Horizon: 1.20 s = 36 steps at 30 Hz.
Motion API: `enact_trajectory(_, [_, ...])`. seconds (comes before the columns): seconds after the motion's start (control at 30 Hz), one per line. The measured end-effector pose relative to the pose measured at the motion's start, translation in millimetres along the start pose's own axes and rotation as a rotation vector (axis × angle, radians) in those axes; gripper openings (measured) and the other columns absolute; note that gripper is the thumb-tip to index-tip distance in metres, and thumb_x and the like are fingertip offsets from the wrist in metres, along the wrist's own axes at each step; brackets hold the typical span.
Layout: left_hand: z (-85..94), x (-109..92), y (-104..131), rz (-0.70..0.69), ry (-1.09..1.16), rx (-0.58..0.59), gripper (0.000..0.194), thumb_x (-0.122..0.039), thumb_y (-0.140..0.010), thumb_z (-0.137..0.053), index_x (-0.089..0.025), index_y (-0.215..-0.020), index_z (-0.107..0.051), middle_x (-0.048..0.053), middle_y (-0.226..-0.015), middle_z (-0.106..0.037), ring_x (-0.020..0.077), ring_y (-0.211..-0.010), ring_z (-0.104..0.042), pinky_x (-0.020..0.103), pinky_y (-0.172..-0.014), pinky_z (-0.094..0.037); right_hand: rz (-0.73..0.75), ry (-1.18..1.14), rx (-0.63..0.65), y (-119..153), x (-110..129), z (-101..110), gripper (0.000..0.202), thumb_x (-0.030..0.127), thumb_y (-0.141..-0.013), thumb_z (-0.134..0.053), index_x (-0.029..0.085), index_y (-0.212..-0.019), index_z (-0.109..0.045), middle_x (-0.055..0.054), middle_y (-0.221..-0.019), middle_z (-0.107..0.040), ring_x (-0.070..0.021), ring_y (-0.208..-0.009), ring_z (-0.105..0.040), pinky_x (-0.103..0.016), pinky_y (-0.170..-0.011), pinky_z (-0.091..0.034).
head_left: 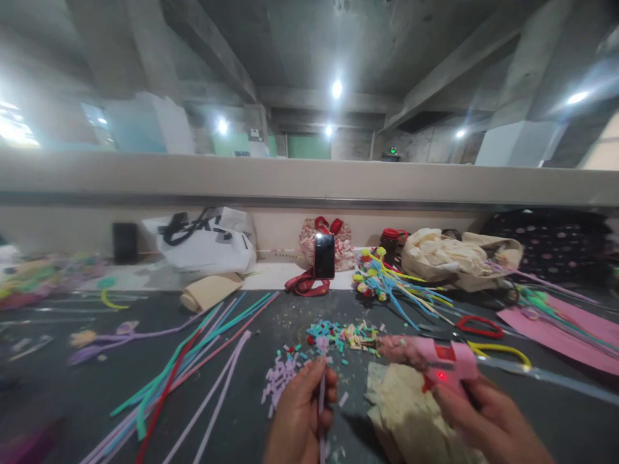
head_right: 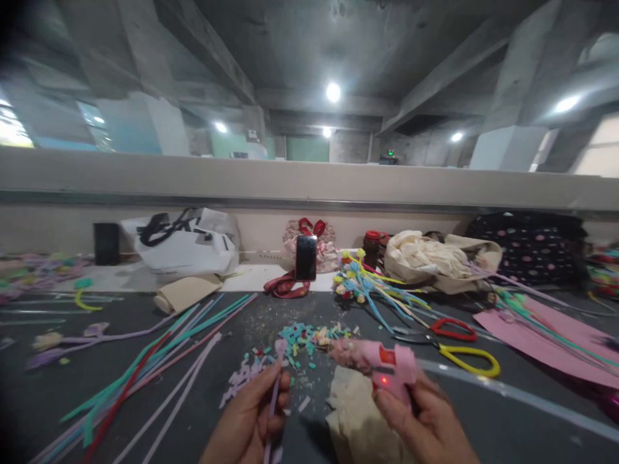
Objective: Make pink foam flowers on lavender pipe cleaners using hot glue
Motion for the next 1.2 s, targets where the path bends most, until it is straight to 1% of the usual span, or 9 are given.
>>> enact_trajectory(0.17, [-8.1,1,10,0.01,-0.033,0.078,0.013,-0.024,-0.069,-0.061,-0.014,-0.065,-0.054,-0.002,-0.056,-0.055,0.0033,-0.041,-0.045,0.009,-0.031,-0.029,-0.234,-0.017,0.189,-6,-46,26,0.036,0.053,-0.064,-0.058,0.017,-0.06,-0.054,0.004,-0.046,-0.051,-0.0099,-0.042,-0.044,-0.018,-0.039,-0.032])
enact_trajectory(0.37, [-13.6,6,13,0.04,-0.09,0.141,0.015,-0.026,-0.067,-0.063,-0.014,-0.067,-0.055,-0.001,-0.056,-0.056,0.0039,-0.042,-0.046,0.01,-0.032,-0.03,-0.282,-0.098,0.401,-3,-77,-1,0.046,0.059,-0.063,-0.054,0.014,-0.069,-0.052,0.003,-0.045,-0.053,-0.0074,-0.036,-0.041,-0.017,-0.038,-0.027])
enact_trajectory(0.5, [-15.4,12,13,0.072,-0.103,0.174,0.016,-0.027,-0.064,-0.065,-0.014,-0.066,-0.055,-0.002,-0.055,-0.056,0.0034,-0.041,-0.046,0.01,-0.032,-0.03,-0.152,0.135,0.386,-6,-78,-6,0.039,0.053,-0.072,-0.046,0.015,-0.065,-0.05,0.003,-0.049,-0.054,-0.0092,-0.041,-0.046,-0.018,-0.04,-0.029])
enact_trajectory(0.63, [-14.5,17,13,0.092,-0.09,0.199,0.02,-0.03,-0.061,-0.068,-0.014,-0.063,-0.056,-0.002,-0.053,-0.057,0.0034,-0.041,-0.047,0.01,-0.034,-0.031,0.076,0.66,0.269,-7,-65,5,0.036,0.048,-0.076,-0.044,0.018,-0.059,-0.053,0.001,-0.051,-0.055,-0.0143,-0.048,-0.053,-0.021,-0.043,-0.03])
enact_trajectory(0.73, [-15.9,22,10,0.133,-0.09,0.243,0.025,-0.034,-0.056,-0.07,-0.015,-0.059,-0.054,-0.002,-0.049,-0.055,0.0032,-0.037,-0.045,0.01,-0.031,-0.028,0.204,0.864,0.132,0,-45,15,0.029,0.046,-0.077,-0.045,0.023,-0.067,-0.059,-0.001,-0.062,-0.062,-0.0175,-0.052,-0.059,-0.022,-0.043,-0.034])
enact_trajectory(0.8, [-19.0,24,10,0.147,-0.098,0.287,0.029,-0.037,-0.053,-0.072,-0.015,-0.056,-0.053,-0.003,-0.046,-0.054,0.0027,-0.034,-0.043,0.01,-0.029,-0.025,0.309,0.819,0.103,6,-24,13,0.023,0.042,-0.078,-0.046,0.025,-0.073,-0.06,-0.002,-0.07,-0.064,-0.0173,-0.057,-0.061,-0.022,-0.045,-0.039])
enact_trajectory(0.93, [-26.7,29,11,0.184,-0.145,0.381,0.035,-0.043,-0.049,-0.072,-0.014,-0.051,-0.053,-0.004,-0.04,-0.05,0.0014,-0.028,-0.038,0.01,-0.027,-0.021,0.466,0.44,0.302,16,21,-16,0.015,0.03,-0.082,-0.045,0.025,-0.083,-0.059,0.0,-0.077,-0.064,-0.014,-0.074,-0.061,-0.019,-0.066,-0.044])
enact_trajectory(1.07, [-28.6,33,13,0.24,-0.134,0.42,0.036,-0.044,-0.048,-0.072,-0.014,-0.05,-0.053,-0.004,-0.037,-0.048,0.002,-0.027,-0.038,0.011,-0.027,-0.021,0.566,0.242,0.264,12,53,-46,0.008,0.022,-0.079,-0.05,0.02,-0.08,-0.058,0.0,-0.068,-0.058,-0.0119,-0.059,-0.054,-0.021,-0.055,-0.041])
enact_trajectory(1.2, [-29.0,31,16,0.211,-0.125,0.444,0.033,-0.042,-0.062,-0.063,-0.013,-0.051,-0.052,-0.005,-0.034,-0.044,0.0004,-0.026,-0.031,0.011,-0.028,-0.021,0.629,0.119,0.301,8,63,-66,0.007,0.016,-0.077,-0.052,0.019,-0.076,-0.059,0.0,-0.067,-0.057,-0.0121,-0.061,-0.052,-0.021,-0.055,-0.039])
Point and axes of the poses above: each hand's wrist, its own y-axis away from the middle knuckle, its own z-axis out of the back of the hand, x = y × z, the point moved 6 cm from there along -y, towards the middle knuckle
